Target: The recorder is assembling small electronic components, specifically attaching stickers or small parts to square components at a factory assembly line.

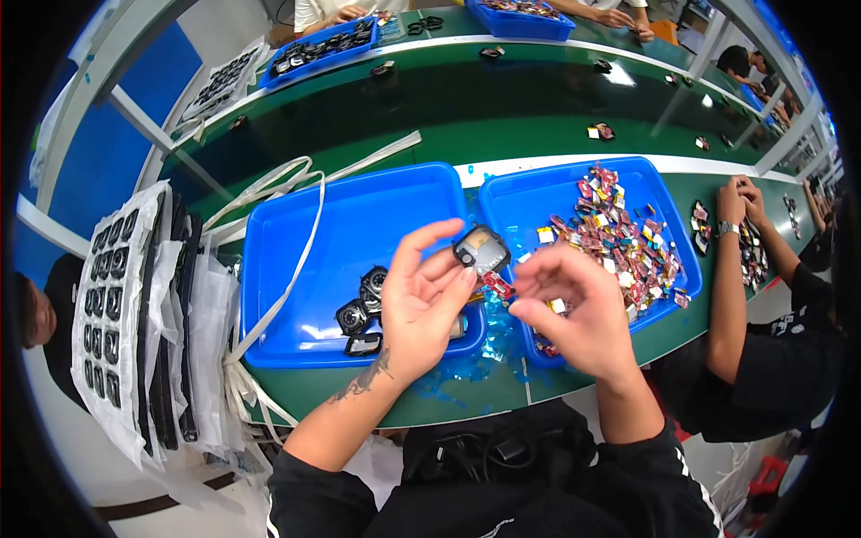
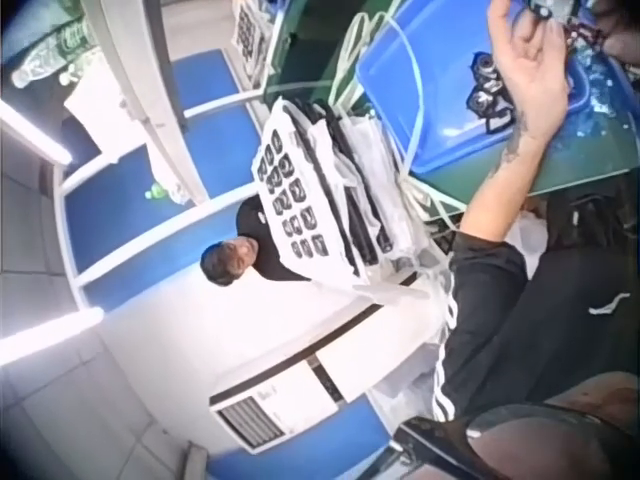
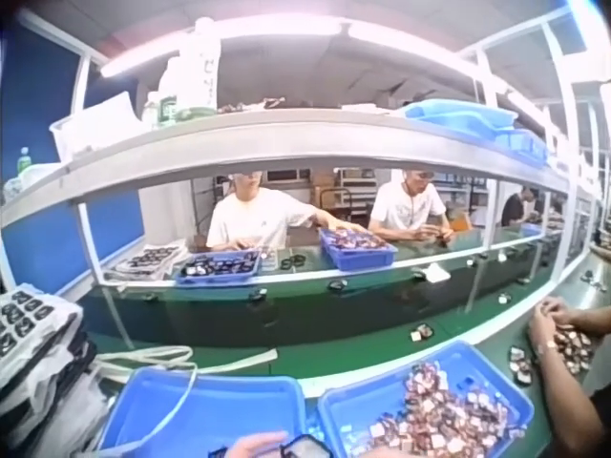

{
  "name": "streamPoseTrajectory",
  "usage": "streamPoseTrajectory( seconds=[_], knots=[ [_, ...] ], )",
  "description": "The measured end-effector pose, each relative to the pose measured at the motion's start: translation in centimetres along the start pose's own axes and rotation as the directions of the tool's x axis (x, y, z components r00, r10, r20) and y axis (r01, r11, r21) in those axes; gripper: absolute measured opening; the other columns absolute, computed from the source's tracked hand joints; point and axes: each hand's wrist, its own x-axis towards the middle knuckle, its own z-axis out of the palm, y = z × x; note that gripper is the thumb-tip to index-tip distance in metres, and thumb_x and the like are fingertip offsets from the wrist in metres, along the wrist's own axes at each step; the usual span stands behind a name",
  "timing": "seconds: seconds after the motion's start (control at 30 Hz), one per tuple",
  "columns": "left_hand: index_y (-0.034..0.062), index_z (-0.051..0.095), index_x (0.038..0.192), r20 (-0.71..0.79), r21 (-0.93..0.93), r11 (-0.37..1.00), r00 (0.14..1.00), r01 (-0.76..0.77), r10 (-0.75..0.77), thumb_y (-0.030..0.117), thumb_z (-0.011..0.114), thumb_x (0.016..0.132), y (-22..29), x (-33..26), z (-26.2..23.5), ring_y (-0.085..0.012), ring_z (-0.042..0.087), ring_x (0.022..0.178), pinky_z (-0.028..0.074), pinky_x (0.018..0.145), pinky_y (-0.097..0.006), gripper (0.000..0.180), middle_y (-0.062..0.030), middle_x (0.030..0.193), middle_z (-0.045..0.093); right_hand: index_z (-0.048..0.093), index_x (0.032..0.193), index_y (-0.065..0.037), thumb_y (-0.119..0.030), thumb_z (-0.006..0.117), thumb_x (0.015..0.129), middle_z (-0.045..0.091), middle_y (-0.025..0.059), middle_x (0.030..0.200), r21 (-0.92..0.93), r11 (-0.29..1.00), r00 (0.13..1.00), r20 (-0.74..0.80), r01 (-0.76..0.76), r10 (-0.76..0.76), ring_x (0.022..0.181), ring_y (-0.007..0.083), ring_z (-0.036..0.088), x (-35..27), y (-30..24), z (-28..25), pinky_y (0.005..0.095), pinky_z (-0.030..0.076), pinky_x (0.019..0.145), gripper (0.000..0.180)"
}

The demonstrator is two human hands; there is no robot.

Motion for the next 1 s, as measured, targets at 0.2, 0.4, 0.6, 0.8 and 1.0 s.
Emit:
streamPoseTrajectory(
  seconds=[0.2,0.4,0.6,0.8,1.0],
  knots=[
    [0.0003,0.067,0.113,0.192,0.508,0.851,0.981,-0.132,0.038,-0.006,0.057,0.089,1.1,-0.2,-0.1,-0.0169,0.064,0.101,0.051,0.083,-0.025,0.026,-0.015,0.119,0.062,0.066,0.096,0.003,0.0,0.067,0.087,0.068,0.0087,0.093,0.113,0.993,0.997,-0.074,-0.015,0.023,0.086,0.0127,0.066,-0.1,0.6,0.4,0.0246,0.056,0.077,0.01],
    [-0.0009,0.069,0.107,0.365,0.671,0.602,0.9,-0.433,0.239,0.0,0.068,0.083,0.7,0.2,-0.4,-0.0237,0.07,0.086,0.056,0.073,-0.028,0.024,-0.0145,0.109,0.066,0.06,0.097,0.004,0.002,0.06,0.091,0.061,0.0063,0.093,0.154,0.985,0.996,0.049,-0.076,0.069,0.087,0.0111,0.061,0.0,0.6,-0.2,0.025,0.054,0.078,0.007],
    [-0.0062,0.07,0.101,0.139,0.37,0.916,0.965,0.157,-0.221,-0.004,0.063,0.087,0.8,-0.2,-0.5,-0.015,0.066,0.086,0.052,0.071,-0.022,0.015,-0.0116,0.097,0.067,0.056,0.1,0.003,0.003,0.06,0.09,0.058,0.0071,0.096,0.067,0.997,0.998,0.031,0.047,-0.049,0.089,0.0125,0.06,-0.7,1.3,0.2,0.0258,0.053,0.077,0.011],
    [-0.0052,0.062,0.12,0.158,0.258,0.952,0.966,0.162,-0.207,-0.004,0.06,0.09,0.1,-0.2,0.0,-0.0118,0.063,0.089,0.054,0.078,-0.022,0.03,-0.0101,0.111,0.062,0.056,0.101,0.001,0.003,0.07,0.082,0.062,0.0035,0.084,-0.129,0.983,0.975,-0.158,0.134,-0.153,0.073,0.0079,0.06,-0.5,1.7,1.2,0.0209,0.049,0.063,0.024],
    [-0.0068,0.06,0.121,0.123,0.23,0.963,0.977,0.142,-0.173,-0.008,0.06,0.088,-0.4,-0.4,0.0,-0.0213,0.063,0.105,0.056,0.089,-0.031,0.033,-0.0157,0.121,0.06,0.052,0.095,-0.001,0.003,0.072,0.081,0.06,0.0019,0.079,-0.075,0.991,0.955,-0.267,0.112,-0.128,0.063,0.0026,0.051,-0.5,2.4,1.9,0.0176,0.041,0.055,0.024]
  ],
)
